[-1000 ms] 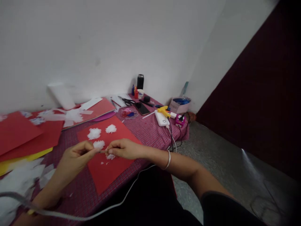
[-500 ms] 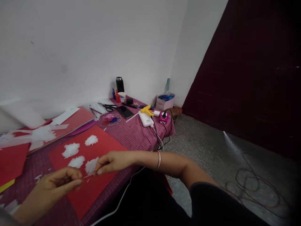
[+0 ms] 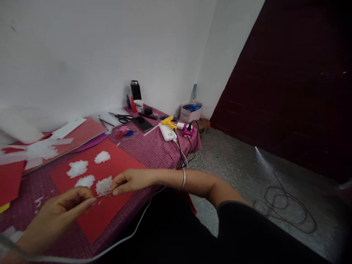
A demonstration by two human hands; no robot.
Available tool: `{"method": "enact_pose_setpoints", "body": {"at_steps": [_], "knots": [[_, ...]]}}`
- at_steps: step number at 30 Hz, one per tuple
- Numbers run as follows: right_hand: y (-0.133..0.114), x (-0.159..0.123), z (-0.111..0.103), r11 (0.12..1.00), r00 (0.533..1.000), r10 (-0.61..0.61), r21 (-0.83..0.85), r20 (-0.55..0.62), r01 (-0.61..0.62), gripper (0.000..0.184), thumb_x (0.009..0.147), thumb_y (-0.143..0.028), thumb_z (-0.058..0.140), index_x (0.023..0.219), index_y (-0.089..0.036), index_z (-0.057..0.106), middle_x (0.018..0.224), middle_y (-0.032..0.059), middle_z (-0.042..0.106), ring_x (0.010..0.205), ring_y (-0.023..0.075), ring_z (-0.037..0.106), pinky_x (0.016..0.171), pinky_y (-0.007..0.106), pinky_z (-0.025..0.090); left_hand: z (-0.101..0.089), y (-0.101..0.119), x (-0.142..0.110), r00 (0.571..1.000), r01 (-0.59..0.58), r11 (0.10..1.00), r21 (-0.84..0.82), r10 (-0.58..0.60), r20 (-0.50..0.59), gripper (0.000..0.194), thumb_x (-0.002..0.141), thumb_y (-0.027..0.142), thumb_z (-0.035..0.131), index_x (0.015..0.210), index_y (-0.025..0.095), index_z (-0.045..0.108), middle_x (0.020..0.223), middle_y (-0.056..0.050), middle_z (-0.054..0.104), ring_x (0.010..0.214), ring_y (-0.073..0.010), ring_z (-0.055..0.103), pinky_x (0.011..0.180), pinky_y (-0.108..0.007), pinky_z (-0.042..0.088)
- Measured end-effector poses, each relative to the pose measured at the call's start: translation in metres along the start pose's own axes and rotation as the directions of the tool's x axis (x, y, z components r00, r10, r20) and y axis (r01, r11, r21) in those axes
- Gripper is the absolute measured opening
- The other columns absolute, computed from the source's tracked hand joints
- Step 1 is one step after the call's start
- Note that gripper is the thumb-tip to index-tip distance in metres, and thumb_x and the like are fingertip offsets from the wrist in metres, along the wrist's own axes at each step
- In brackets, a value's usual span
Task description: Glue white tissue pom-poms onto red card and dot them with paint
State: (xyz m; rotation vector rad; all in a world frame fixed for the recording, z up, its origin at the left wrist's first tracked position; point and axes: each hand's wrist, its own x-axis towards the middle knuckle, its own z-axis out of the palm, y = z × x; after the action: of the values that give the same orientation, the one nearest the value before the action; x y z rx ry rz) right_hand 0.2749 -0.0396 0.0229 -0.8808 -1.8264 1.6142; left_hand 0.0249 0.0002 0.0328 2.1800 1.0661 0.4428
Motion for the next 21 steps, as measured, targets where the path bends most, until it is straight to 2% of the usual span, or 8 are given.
{"method": "enact_pose_setpoints", "body": {"at_steps": [3, 7, 11, 14, 17, 21], "knots": [[-0.003, -0.001, 0.003, 0.999, 1.000, 0.025, 0.045, -0.001, -0.025, 0.005, 0.089, -0.006, 0.064, 0.088, -0.010, 0.065, 0.075, -0.0050, 0.056, 0.073, 0.0078, 0.051, 0.074, 0.019, 0.039, -0.004, 0.010, -0.001, 0.999, 0.024, 0.978, -0.206, -0.016, 0.037, 0.038, 0.070, 0.059, 0.071, 0.062, 0.024, 0.059, 0.060, 0.004, 0.051, 0.057, -0.0151, 0.048, 0.053, -0.025, 0.043], [-0.005, -0.004, 0.006, 0.998, 0.998, 0.050, 0.030, -0.024, -0.049, 0.003, 0.091, -0.013, 0.065, 0.088, -0.011, 0.065, 0.068, -0.0076, 0.050, 0.064, 0.0073, 0.043, 0.065, 0.020, 0.034, -0.004, 0.026, -0.002, 0.999, 0.009, 0.954, -0.300, 0.002, 0.037, 0.033, 0.072, 0.046, 0.075, 0.063, 0.021, 0.055, 0.061, 0.005, 0.052, 0.058, -0.0126, 0.047, 0.056, -0.023, 0.043], [-0.011, -0.006, 0.009, 0.998, 0.997, 0.039, -0.039, -0.062, -0.042, 0.006, 0.090, -0.011, 0.062, 0.085, -0.012, 0.062, 0.070, -0.0064, 0.051, 0.066, 0.0083, 0.044, 0.071, 0.022, 0.037, 0.000, 0.034, -0.004, 0.998, -0.052, 0.940, -0.338, 0.041, -0.040, 0.032, 0.071, 0.039, 0.075, 0.063, 0.020, 0.050, 0.062, 0.004, 0.054, 0.057, -0.0113, 0.048, 0.056, -0.023, 0.042], [-0.018, -0.009, 0.010, 0.991, 0.994, 0.022, -0.128, -0.111, -0.037, 0.004, 0.089, -0.012, 0.061, 0.085, -0.013, 0.062, 0.071, -0.0059, 0.051, 0.066, 0.0093, 0.044, 0.069, 0.023, 0.036, 0.001, 0.037, -0.004, 0.994, -0.079, 0.939, -0.336, 0.047, -0.102, 0.027, 0.070, 0.038, 0.074, 0.071, 0.019, 0.055, 0.066, 0.003, 0.056, 0.060, -0.0113, 0.051, 0.059, -0.023, 0.043], [-0.026, -0.013, 0.012, 0.982, 0.992, -0.007, -0.188, -0.123, -0.016, 0.004, 0.089, -0.013, 0.059, 0.088, -0.013, 0.063, 0.074, -0.0047, 0.053, 0.066, 0.0094, 0.044, 0.068, 0.024, 0.036, 0.002, 0.038, -0.004, 0.991, -0.130, 0.944, -0.303, 0.111, -0.076, 0.027, 0.073, 0.039, 0.071, 0.069, 0.018, 0.056, 0.062, 0.003, 0.054, 0.055, -0.0099, 0.046, 0.053, -0.022, 0.038], [-0.036, -0.021, 0.016, 0.963, 0.992, -0.031, -0.271, -0.123, -0.003, 0.004, 0.088, -0.014, 0.059, 0.086, -0.013, 0.063, 0.074, -0.0038, 0.055, 0.067, 0.0098, 0.047, 0.069, 0.024, 0.039, 0.002, 0.040, -0.007, 0.987, -0.154, 0.942, -0.299, 0.134, -0.085, 0.032, 0.072, 0.037, 0.074, 0.062, 0.018, 0.050, 0.058, 0.005, 0.049, 0.054, -0.0087, 0.042, 0.052, -0.022, 0.036]]}}
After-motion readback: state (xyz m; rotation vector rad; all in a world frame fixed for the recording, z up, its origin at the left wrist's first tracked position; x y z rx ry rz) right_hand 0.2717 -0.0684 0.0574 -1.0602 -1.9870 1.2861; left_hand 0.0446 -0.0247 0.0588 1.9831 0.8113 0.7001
